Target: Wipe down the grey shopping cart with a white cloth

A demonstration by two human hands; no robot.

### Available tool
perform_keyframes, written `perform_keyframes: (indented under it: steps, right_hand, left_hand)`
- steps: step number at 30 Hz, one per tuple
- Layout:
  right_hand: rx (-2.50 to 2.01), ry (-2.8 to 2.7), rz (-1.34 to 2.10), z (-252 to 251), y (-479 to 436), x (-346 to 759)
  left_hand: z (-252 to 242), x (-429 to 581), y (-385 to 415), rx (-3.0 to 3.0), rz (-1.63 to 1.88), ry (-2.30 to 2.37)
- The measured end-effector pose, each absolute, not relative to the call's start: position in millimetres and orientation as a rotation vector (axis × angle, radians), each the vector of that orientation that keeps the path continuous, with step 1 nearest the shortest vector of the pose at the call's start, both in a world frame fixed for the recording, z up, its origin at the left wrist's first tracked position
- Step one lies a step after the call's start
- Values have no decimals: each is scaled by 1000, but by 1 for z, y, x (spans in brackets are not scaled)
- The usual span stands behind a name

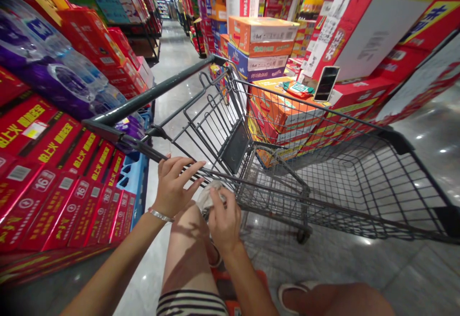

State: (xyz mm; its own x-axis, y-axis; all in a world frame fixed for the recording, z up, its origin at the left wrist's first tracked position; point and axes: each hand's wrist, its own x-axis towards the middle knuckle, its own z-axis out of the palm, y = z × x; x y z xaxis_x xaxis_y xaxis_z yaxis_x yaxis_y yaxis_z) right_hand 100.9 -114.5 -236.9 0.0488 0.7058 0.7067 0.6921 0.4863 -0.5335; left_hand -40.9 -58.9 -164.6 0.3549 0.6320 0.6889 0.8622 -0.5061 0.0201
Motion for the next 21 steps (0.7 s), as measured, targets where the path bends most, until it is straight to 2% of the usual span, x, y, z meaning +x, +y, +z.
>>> perform_keyframes:
  steps: [21]
  right_hand:
    - [-1568,-1753,-112,-274,-109,106]
  left_hand:
    - [-166,-31,-58,-2199,-953,-1394]
